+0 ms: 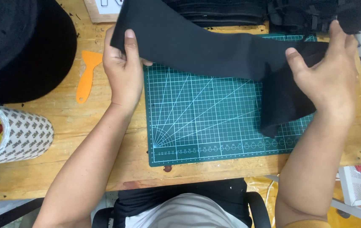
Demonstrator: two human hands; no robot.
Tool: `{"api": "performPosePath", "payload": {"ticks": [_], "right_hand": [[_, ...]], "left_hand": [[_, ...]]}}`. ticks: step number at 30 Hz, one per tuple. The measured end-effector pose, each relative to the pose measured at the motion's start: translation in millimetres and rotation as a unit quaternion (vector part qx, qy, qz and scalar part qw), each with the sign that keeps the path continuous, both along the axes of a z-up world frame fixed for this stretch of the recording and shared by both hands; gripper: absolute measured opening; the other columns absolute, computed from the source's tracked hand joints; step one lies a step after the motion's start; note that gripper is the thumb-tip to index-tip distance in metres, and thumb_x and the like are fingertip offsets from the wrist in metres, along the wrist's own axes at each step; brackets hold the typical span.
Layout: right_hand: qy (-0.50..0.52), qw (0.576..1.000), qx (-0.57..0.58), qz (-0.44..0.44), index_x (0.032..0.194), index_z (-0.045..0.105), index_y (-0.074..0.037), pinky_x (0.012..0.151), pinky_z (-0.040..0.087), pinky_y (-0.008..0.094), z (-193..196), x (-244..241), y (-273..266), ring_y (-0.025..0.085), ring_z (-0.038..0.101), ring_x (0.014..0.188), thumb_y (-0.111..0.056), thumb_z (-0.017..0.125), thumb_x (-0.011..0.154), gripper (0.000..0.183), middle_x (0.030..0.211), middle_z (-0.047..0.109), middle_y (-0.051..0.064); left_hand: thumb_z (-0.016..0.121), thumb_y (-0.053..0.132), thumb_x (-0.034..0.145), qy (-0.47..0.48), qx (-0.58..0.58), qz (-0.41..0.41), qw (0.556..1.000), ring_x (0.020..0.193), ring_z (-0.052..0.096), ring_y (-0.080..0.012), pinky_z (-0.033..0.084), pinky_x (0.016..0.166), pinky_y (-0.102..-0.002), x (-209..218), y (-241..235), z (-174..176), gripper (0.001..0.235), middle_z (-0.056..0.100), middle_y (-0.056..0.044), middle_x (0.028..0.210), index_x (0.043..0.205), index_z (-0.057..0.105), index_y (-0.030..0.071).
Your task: The person uses scissors to trim the edges of a black fabric strip on a green cutting mat. After cutting, they place the strip aside, unroll a larger roll of black fabric, and fold a piece of the fabric.
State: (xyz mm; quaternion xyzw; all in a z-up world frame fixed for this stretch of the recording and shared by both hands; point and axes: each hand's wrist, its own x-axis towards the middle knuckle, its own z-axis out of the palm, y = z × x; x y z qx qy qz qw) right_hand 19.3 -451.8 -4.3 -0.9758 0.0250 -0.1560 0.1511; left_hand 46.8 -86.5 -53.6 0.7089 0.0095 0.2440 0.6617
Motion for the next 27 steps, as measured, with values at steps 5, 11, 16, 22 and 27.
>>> {"api": "performPosePath", "payload": {"ticks": [5,11,16,22,27], "right_hand": [[0.022,0.998,0.048,-0.02,0.155,0.042,0.01,0.099,0.039,0.058,6,4,-6,0.048,0.048,0.13,-0.05,0.056,0.114,0.074,0.146,0.048,0.034],[0.167,0.973,0.106,-0.115,0.157,0.04,0.0,0.104,0.031,0.059,17,10,-8,0.048,0.041,0.136,-0.055,0.031,0.108,0.074,0.152,0.046,0.029],[0.195,0.975,0.064,-0.084,0.146,0.061,-0.003,0.088,0.044,0.061,4,17,-21,0.049,0.058,0.118,-0.047,0.046,0.109,0.06,0.129,0.064,0.03],[0.108,0.984,0.139,-0.028,0.144,0.057,0.008,0.097,0.043,0.046,-24,25,-48,0.038,0.058,0.124,-0.043,0.062,0.109,0.062,0.137,0.062,0.026],[-0.023,0.964,0.266,-0.005,0.123,0.063,-0.008,0.074,0.047,0.025,-29,21,-65,0.01,0.06,0.092,-0.014,0.07,0.104,0.021,0.107,0.067,0.002]], "left_hand": [[0.053,0.025,0.1,0.05,-0.071,0.009,0.996,0.069,0.072,-0.0202,0.067,0.053,-0.03,0,0,10,0.027,0.069,-0.01,0.098,0.118,0.059,0.007],[0.059,0.02,0.09,0.125,-0.235,0.017,0.964,0.09,0.071,-0.023,0.067,0.06,-0.037,6,3,17,0.024,0.07,-0.009,0.105,0.11,0.066,0.007],[0.064,0.017,0.09,0.108,-0.272,-0.004,0.956,0.099,0.069,-0.0133,0.055,0.075,-0.026,5,8,15,0.019,0.074,-0.003,0.107,0.108,0.07,0.012],[0.067,0.015,0.089,0.105,-0.256,-0.013,0.961,0.087,0.062,-0.0109,0.047,0.066,-0.024,5,13,13,0.008,0.069,0.001,0.094,0.097,0.068,0.013],[0.06,0.008,0.082,0.123,-0.279,-0.036,0.952,0.075,0.058,-0.0135,0.051,0.061,-0.027,3,15,19,0.004,0.061,-0.001,0.082,0.081,0.062,0.011]]}}
